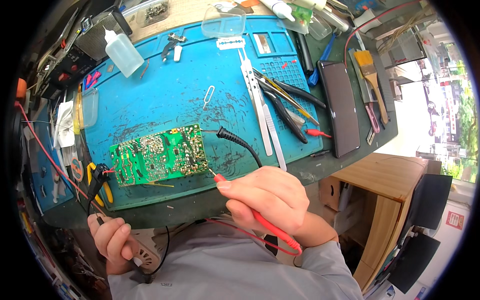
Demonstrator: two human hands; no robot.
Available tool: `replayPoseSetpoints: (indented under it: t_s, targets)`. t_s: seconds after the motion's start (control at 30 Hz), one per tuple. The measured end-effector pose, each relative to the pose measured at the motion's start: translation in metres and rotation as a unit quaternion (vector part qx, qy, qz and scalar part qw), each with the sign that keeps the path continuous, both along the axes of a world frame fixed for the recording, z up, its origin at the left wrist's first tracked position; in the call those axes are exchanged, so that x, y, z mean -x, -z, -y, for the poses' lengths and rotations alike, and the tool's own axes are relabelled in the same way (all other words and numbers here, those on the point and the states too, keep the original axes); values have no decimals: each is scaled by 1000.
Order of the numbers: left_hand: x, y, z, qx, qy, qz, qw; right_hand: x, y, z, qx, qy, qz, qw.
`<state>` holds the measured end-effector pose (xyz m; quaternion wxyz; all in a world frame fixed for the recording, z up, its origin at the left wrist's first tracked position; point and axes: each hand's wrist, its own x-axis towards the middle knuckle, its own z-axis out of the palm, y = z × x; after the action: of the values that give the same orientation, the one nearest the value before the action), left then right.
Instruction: The person uses a multimeter to test various points on a green circuit board. They systematically move the red and black probes across different components and traces on the board. The person briefly flips the board over to inspect the underside before continuing the testing process.
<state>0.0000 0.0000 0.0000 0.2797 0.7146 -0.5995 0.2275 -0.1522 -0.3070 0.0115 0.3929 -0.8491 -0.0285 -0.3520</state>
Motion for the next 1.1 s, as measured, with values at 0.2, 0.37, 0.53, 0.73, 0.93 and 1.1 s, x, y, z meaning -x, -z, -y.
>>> replayPoseSetpoints:
  t_s: [0.2,0.37,0.53,0.73,0.93,1.1]
  targets:
    - [1,5,8,31,-15,6,999,5,2,-1,-39,23,12,999]
    - [4,0,8,15,-15,-11,1000,10,3,0,-108,9,24,994]
    - [4,9,3,53,-16,10,998,12,2,7,-97,33,34,994]
    - [1,7,3,127,-15,8,992,11,-8,5,-170,108,9,979]
    - [21,3,0,197,-120,-14,973,17,-7,21,-73,93,13,993]
    - [41,0,14,118,-89,-136,980,17,1,16,-77,104,25,991]
